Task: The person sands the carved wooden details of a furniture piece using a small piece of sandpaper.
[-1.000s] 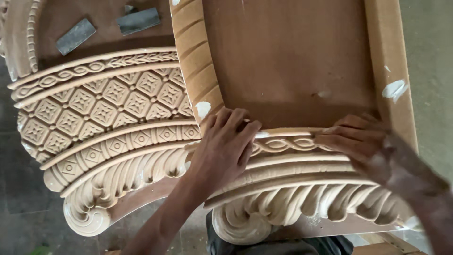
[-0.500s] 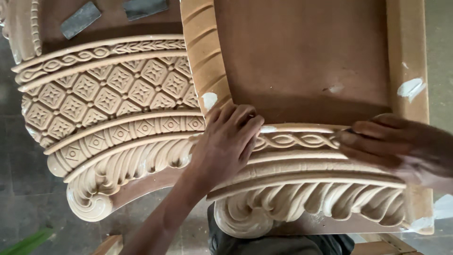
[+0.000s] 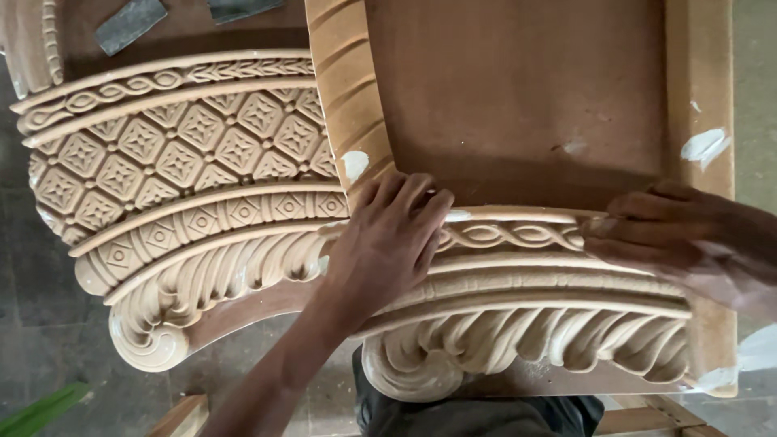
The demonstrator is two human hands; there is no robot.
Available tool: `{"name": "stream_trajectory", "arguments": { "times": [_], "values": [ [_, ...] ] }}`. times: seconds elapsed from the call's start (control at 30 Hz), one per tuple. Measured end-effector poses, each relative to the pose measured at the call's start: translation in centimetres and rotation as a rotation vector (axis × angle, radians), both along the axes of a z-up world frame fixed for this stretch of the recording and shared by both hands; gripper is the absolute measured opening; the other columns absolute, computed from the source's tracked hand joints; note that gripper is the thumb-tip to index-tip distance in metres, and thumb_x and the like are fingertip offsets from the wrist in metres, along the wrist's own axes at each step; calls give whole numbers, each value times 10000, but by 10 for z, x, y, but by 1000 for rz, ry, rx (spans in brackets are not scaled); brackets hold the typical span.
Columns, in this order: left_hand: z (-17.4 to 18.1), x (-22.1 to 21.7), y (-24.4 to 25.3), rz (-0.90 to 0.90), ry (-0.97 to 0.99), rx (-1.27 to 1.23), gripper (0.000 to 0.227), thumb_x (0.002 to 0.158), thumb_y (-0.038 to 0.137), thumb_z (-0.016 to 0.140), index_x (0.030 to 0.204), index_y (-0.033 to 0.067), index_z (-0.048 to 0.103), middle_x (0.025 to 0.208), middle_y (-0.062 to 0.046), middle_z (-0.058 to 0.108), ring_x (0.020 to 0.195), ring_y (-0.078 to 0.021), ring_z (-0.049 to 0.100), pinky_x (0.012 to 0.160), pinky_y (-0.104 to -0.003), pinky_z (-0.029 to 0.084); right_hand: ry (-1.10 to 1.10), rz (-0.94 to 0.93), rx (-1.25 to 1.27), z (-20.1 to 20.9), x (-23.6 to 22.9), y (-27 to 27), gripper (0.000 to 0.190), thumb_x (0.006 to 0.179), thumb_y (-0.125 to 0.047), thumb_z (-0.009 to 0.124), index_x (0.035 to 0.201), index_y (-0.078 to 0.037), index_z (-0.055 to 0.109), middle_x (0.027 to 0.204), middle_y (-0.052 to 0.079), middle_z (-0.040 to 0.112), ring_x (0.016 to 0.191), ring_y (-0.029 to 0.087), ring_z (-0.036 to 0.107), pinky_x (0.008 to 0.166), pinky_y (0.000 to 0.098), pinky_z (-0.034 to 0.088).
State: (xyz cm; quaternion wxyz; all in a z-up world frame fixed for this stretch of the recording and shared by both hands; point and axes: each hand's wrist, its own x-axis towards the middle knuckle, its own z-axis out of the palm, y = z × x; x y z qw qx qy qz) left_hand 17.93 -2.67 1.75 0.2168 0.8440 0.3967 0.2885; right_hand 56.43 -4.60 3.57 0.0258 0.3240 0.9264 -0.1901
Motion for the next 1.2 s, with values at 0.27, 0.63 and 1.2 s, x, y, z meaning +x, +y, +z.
{"name": "stream_trajectory", "arguments": {
  "times": [0.27,0.63,1.2],
  "values": [
    [-1,-1,-1,12,-24,11,350,898,116,720,1225,59,608,1214,-146,598,1136,-327,582,1028,-501,464,39,-492,-49,39,-70,-26,414,833,11,695,1232,-94,664,953,32,743,745,113,682,658,259,610],
    [-2,1,1,-4,-38,36,314,918,102,693,1212,45,597,1162,-146,603,1099,-313,582,1012,-476,475,207,-733,128,33,-99,-36,175,926,-52,713,1101,-51,727,851,82,737,643,101,663,509,274,528],
    [-10,1,3,-45,16,17,352,939,107,680,1269,16,602,1138,-147,626,1084,-302,596,1030,-473,472,152,-315,53,-2,-72,-5,442,883,101,680,1259,-123,737,1197,-1,805,818,81,675,706,213,556]
  ]
}}
